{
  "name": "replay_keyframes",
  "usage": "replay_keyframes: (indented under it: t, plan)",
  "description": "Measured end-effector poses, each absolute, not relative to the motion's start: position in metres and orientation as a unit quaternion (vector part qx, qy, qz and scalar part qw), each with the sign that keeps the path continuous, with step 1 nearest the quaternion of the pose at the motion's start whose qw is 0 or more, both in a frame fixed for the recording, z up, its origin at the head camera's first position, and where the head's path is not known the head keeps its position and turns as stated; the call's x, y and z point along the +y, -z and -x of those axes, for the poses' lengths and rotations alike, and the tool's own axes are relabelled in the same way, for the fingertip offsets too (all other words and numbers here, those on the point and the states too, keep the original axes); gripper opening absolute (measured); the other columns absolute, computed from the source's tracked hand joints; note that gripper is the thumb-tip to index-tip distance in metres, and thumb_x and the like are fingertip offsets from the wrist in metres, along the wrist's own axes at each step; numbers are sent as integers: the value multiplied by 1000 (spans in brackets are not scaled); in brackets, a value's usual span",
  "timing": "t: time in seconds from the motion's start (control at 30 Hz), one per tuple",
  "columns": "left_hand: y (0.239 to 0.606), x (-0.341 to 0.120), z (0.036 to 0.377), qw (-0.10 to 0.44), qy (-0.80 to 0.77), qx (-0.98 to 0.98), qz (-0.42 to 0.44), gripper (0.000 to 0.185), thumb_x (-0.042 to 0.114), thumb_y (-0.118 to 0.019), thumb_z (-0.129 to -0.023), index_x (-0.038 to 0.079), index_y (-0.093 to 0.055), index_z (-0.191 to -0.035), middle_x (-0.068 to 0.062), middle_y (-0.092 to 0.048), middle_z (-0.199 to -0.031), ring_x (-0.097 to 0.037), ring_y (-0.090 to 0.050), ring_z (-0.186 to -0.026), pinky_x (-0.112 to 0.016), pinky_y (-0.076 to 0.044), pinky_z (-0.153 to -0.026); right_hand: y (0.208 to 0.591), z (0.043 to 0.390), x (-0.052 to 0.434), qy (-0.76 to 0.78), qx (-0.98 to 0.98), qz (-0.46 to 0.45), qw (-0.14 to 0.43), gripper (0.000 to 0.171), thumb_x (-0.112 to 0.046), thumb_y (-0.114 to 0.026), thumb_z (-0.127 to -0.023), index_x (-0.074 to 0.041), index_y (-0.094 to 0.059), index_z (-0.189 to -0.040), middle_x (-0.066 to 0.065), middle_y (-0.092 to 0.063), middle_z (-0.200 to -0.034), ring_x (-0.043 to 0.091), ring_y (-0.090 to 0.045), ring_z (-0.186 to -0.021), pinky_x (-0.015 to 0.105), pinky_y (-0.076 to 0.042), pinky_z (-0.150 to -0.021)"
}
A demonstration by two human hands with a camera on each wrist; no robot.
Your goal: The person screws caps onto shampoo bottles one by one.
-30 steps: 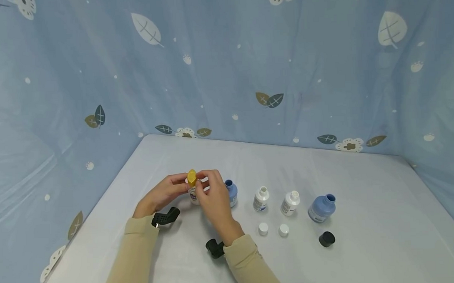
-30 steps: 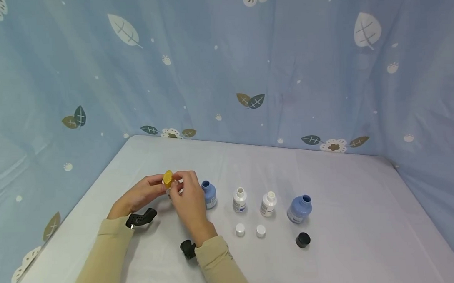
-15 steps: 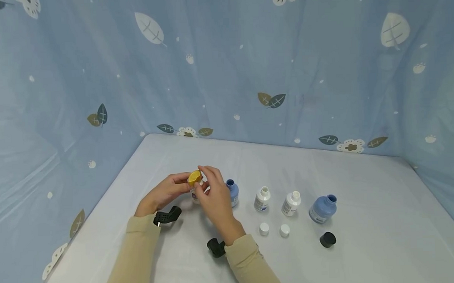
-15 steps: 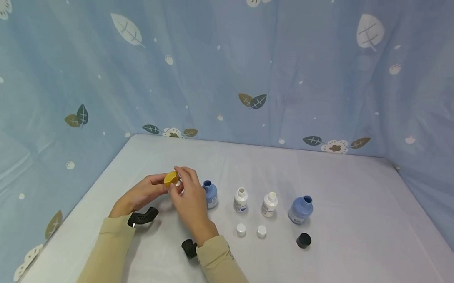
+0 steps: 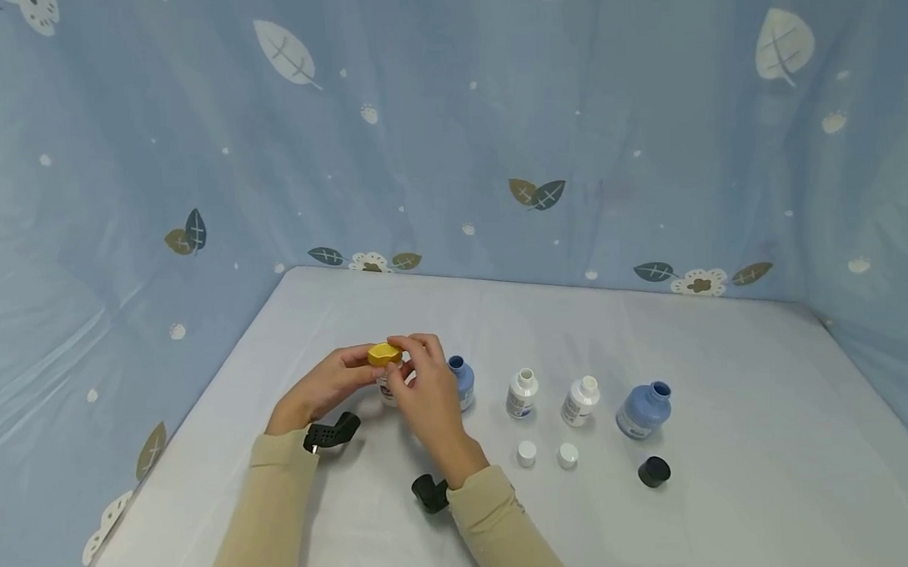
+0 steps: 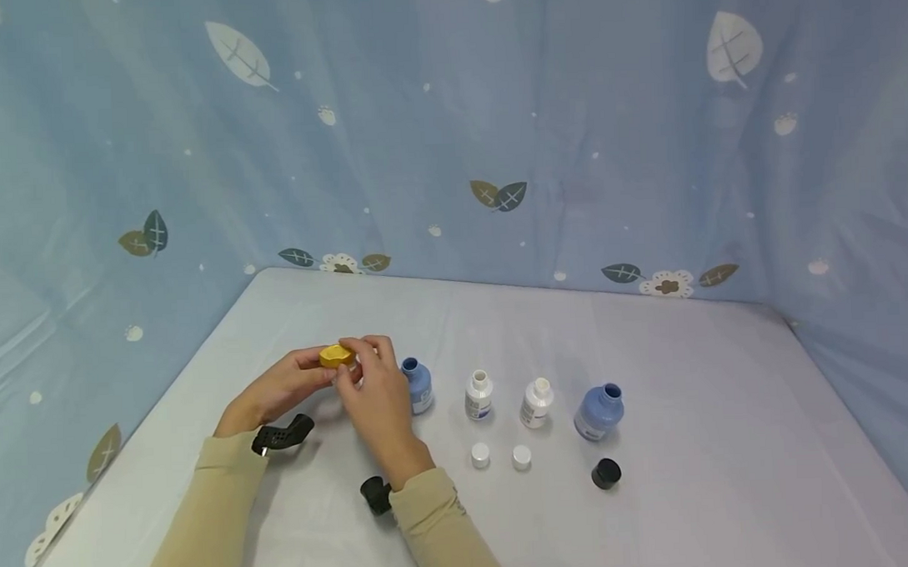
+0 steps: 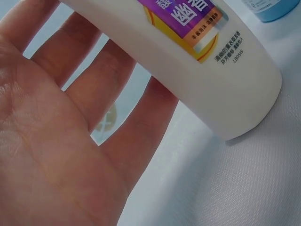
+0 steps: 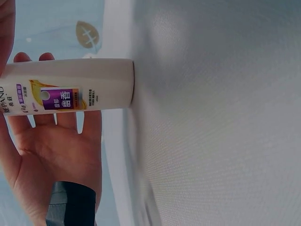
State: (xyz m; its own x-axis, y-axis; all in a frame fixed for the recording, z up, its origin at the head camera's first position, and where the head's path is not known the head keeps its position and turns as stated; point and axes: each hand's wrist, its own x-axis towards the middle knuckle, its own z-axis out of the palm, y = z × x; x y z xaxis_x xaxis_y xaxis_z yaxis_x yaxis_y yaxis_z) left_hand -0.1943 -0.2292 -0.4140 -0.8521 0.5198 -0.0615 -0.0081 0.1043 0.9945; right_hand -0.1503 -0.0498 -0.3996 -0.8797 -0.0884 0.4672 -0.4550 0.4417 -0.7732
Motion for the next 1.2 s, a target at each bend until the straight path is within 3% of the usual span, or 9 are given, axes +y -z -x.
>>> replay_keyframes:
  t: [0.4,1.03,1.2]
  plan:
    - [418,-235,191,195,-651,711,-182,38,15,-55,-88,-1,-50,-123,-12,-51,-122,-23,-46,-111,-43,-32,-97,402,150,-55,-504,-827,-172,179,29,-18,-58,-85,-17,-56,-114,-4,-47,-107,4,-48,-71,16,-43,-58]
    - [415,-229,196,204,-648,711,-183,40,15,-55,-88,-1,-48,-124,-10,-50,-124,-21,-45,-114,-43,-30,-98,403,152,-49,-499,-823,-167,213,33,0,-48,-87,-14,-59,-115,-3,-50,-105,6,-49,-72,18,-43,-59]
    - [415,-231,196,205,-651,709,-179,41,15,-55,-88,1,-47,-126,-9,-48,-127,-21,-43,-117,-44,-29,-98,402,152,-50,-509,-819,-166,208,31,-3,-50,-87,-14,-60,-115,-2,-52,-103,6,-51,-76,18,-44,-60]
